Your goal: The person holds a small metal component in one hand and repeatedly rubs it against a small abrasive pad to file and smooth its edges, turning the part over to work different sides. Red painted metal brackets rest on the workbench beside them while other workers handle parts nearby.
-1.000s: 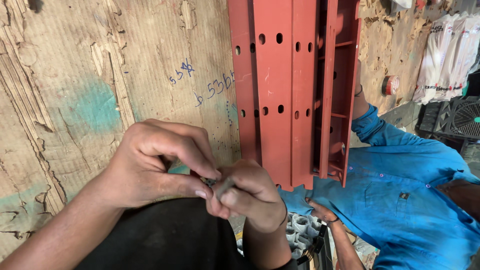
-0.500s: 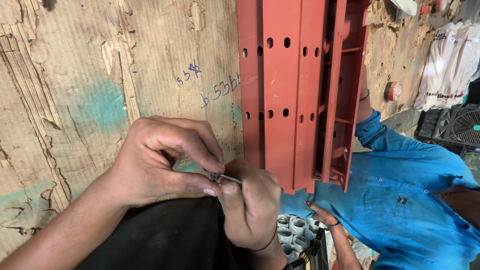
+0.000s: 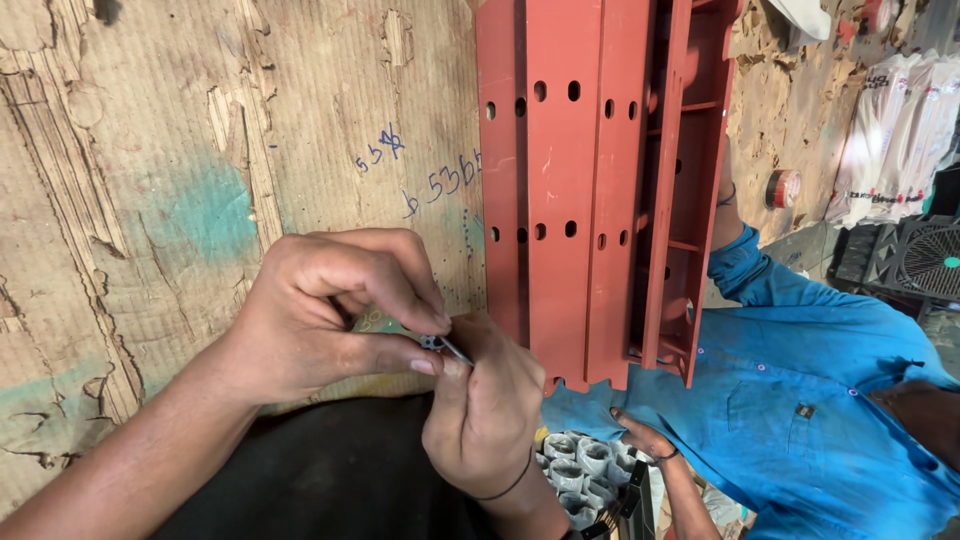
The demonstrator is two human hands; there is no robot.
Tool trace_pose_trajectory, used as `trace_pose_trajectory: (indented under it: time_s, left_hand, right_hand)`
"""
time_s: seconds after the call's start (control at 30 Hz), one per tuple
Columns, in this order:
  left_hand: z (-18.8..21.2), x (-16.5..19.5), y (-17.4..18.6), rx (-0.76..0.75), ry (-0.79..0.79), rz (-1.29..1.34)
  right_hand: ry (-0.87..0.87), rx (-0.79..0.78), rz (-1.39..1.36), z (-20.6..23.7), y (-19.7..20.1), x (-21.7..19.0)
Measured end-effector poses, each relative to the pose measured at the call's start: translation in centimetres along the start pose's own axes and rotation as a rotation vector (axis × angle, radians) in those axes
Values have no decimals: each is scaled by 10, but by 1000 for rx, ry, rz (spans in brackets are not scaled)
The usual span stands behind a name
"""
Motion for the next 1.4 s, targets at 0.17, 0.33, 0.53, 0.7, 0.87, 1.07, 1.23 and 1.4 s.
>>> trace_pose_trajectory:
  time_s: [0.17,0.33,0.53,0.7,0.87,1.07,1.23,1.4]
  left_hand:
    - [2,-2,0,7,41,106]
    - [-1,1,1,-7,22,58]
    - [-2,7,2,-26,2,-211]
    - [-3,3,1,-35,-13,-86]
    - [0,-3,2,-32,-33,-84]
    - [3,-11,6,-1,26,207]
    - [4,-12,11,39,61,253]
    - [3,-10,8,16,38,205]
  right_hand:
    - [-147,-8,-110,2,1,3]
    - [-18,-41,-55,-1,6,-3]
    - [32,-77,56,-4,8,-6]
    - [-37,-53,59,-4,6,-6]
    - [-152,12,-20,-2,1,-5]
    - [-266,-49,-216,1,8,-1]
    - [-160,-86,-160,-2,6,-7]
    - [-168,-101,-80,-6,5,-9]
Point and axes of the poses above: each hand's wrist, its own z-axis away from the middle knuckle, its own y-axis out of the back of the hand, x = y × z, the point moved 4 cm from there along -z, towards the middle knuckle, and after that the axes turned 11 degrees about -y, right-handed, at the moved point
